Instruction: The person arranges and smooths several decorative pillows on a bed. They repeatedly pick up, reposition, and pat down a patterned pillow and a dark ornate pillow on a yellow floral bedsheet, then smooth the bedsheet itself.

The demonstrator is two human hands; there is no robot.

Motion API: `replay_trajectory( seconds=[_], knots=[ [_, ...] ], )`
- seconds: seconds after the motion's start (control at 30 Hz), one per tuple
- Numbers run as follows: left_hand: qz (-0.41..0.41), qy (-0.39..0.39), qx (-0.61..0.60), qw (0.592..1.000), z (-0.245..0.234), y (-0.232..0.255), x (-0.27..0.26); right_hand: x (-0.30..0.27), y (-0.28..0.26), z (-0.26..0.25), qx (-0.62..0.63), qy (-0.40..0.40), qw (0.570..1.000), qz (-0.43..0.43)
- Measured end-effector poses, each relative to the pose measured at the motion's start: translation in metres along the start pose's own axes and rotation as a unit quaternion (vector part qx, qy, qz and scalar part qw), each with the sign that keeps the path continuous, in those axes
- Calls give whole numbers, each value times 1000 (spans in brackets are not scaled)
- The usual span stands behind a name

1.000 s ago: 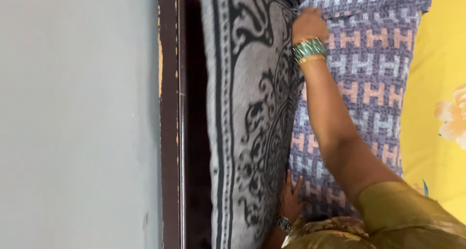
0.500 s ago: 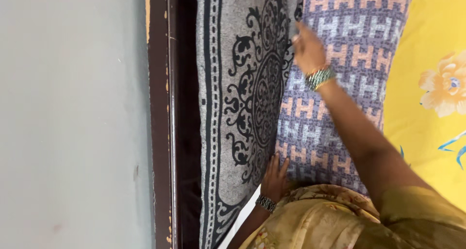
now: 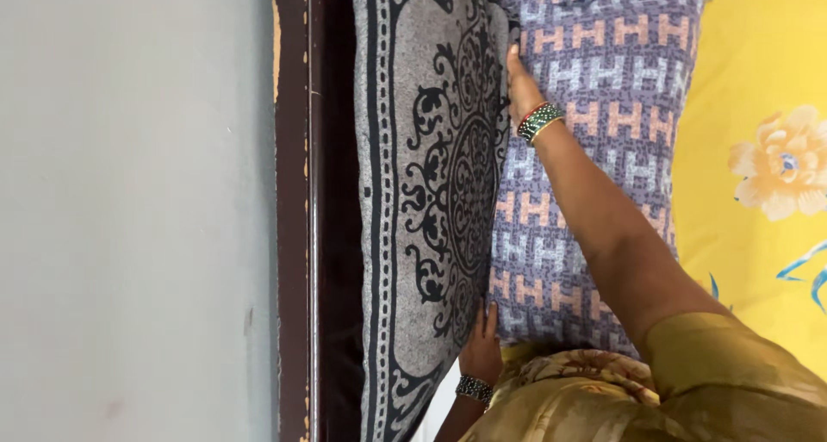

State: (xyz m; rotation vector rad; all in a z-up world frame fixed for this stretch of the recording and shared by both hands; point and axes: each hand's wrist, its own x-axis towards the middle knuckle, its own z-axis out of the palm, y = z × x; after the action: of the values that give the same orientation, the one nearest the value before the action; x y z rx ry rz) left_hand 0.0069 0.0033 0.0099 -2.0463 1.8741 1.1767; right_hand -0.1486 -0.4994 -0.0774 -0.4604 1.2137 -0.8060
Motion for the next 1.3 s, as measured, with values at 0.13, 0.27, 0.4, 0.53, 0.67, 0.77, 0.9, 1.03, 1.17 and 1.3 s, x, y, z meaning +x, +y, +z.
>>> replay_trajectory(
  seconds=[0.13,0.27,0.4,0.53,0.67,0.77,0.9,1.03,1.17,1.3],
  knots=[
    [-37,-98,-29,994,1,-6,-1,30,0,21,52,-99,994,0],
    [-26,-73,7,997,8,-9,2,58,-15,29,-26,-37,999,24],
    [-41,-77,-51,995,12,-6,0,29,-18,18,-217,48,974,-47],
    [-69,-87,-68,991,12,-4,-1,-75,10,-10,-479,47,850,-216],
    [-37,-35,-17,999,14,-1,-1,-200,78,-21,-770,20,566,-293],
    [-1,8,25,1000,21,-2,3,-285,132,-39,-817,-14,526,-238],
    [30,65,100,992,35,-9,5,-312,158,-96,-761,-9,611,-219],
    [52,116,178,976,55,-12,8,-315,153,-152,-740,75,633,-215],
    [33,136,192,971,63,-16,10,-323,145,-165,-708,79,669,-213],
    [1,149,175,973,75,-8,1,-346,156,-177,-680,59,684,-259]
  ],
)
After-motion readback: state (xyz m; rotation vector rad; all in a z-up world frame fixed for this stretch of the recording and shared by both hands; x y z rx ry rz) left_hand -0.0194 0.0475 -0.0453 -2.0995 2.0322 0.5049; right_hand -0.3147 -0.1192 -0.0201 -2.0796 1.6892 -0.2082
